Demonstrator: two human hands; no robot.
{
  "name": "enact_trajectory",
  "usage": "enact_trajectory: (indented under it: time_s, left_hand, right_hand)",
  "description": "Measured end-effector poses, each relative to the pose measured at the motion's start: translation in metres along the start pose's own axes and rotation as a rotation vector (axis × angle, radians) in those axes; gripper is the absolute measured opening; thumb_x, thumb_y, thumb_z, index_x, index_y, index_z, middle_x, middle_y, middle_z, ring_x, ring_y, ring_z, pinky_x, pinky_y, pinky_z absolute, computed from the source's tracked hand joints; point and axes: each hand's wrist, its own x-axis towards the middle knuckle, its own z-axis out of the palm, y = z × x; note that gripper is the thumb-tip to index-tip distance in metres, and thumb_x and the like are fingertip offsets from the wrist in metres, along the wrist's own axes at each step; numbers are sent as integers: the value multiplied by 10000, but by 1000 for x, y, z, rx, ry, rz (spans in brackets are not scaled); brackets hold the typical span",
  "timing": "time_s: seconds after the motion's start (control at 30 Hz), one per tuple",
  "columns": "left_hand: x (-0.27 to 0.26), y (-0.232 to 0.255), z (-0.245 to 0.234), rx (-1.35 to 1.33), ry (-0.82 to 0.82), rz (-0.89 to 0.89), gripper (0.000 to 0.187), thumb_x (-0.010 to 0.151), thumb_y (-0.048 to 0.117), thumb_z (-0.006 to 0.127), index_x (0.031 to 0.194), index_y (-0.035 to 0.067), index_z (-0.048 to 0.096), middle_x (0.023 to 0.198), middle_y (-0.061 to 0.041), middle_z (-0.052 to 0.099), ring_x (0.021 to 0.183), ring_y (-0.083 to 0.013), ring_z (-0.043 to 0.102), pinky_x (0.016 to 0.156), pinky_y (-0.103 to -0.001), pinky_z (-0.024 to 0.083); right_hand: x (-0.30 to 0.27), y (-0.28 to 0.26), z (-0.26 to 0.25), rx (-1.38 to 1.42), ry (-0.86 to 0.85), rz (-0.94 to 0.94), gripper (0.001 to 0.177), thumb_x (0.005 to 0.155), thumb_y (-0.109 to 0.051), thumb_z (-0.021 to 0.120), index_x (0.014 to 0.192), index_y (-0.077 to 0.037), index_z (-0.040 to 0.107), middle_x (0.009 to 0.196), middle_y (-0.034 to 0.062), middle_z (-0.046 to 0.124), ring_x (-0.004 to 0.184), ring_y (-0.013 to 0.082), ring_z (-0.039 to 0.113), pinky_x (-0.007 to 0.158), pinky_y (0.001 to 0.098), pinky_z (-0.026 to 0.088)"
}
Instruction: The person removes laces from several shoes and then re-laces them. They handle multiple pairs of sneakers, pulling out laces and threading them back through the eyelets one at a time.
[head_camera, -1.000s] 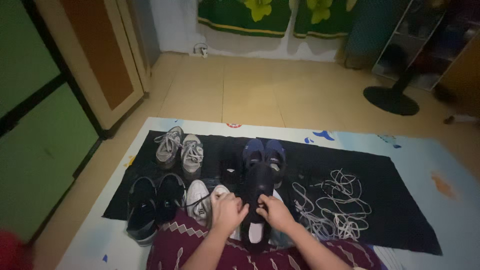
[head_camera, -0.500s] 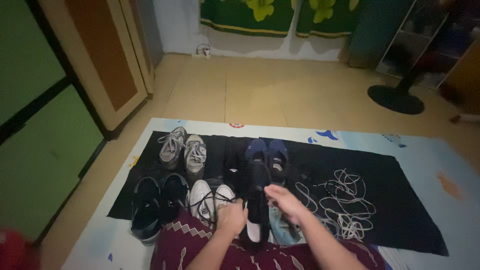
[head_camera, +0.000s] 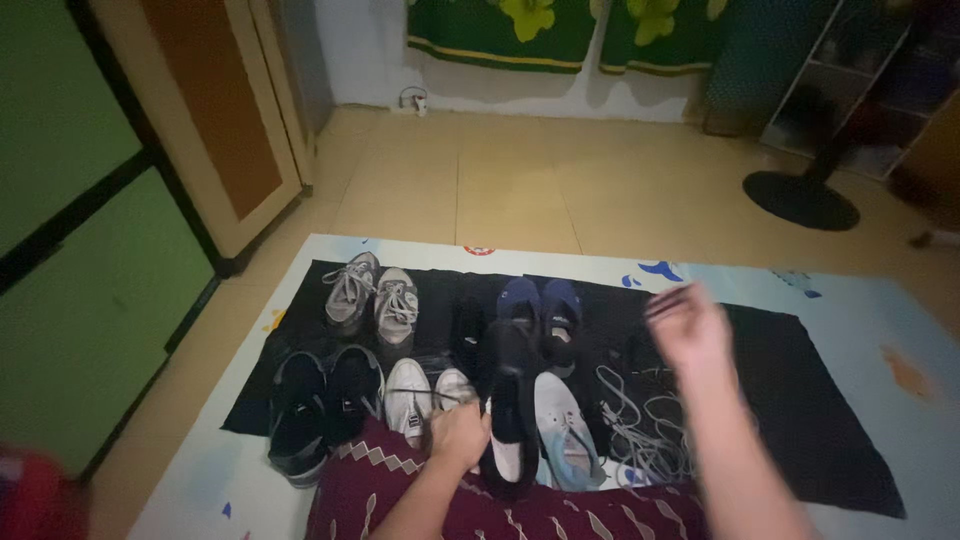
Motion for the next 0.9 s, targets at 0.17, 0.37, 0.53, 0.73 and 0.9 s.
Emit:
enact_trajectory:
  time_s: [0.17,0.37,0.53,0.73,0.9]
  left_hand:
    - [0,4,4,1,-16,49,314,930,343,608,1070,73,684,964,-194,738,949,-385,705,935,-520,472]
    - [0,-2,12,15,37,93,351,935,330,605,1141,56,675,967,-205,737,954,-383,704,973,-505,444]
    - [2,-1,14,-2,104,150,348,899,313,622,1115,46,679,970,-201,735,946,-378,700,945,-504,456]
    - [-1,1,10,1,55,114,330,917,317,618,1119,62,678,987,-198,734,975,-380,690,974,-509,434]
    - [0,0,7,1,16,120,359,919,319,618,1167,63,659,988,-188,739,979,-350,707,993,-499,425]
  right_hand:
    - [14,-73,33,25,-32,-174,266,1088,-316,604,940,-101,551,842,47,570,777,173,579,730,324,493]
    - [-46,12,27,-1338,-44,-190,328,961,-355,627,1092,-55,641,930,76,679,636,147,480,573,350,400]
    - [-92,117,11,-1753,-559,-238,616,824,-461,766,1263,-86,553,1071,128,749,970,306,735,853,416,560]
    - [-104,173,-19,-2036,-546,12,462,898,-512,712,1011,-65,685,939,125,742,910,345,715,796,446,553]
    - [-76,147,-32,-1519,-445,236,255,987,-352,641,938,-131,759,789,12,646,683,170,559,646,348,466]
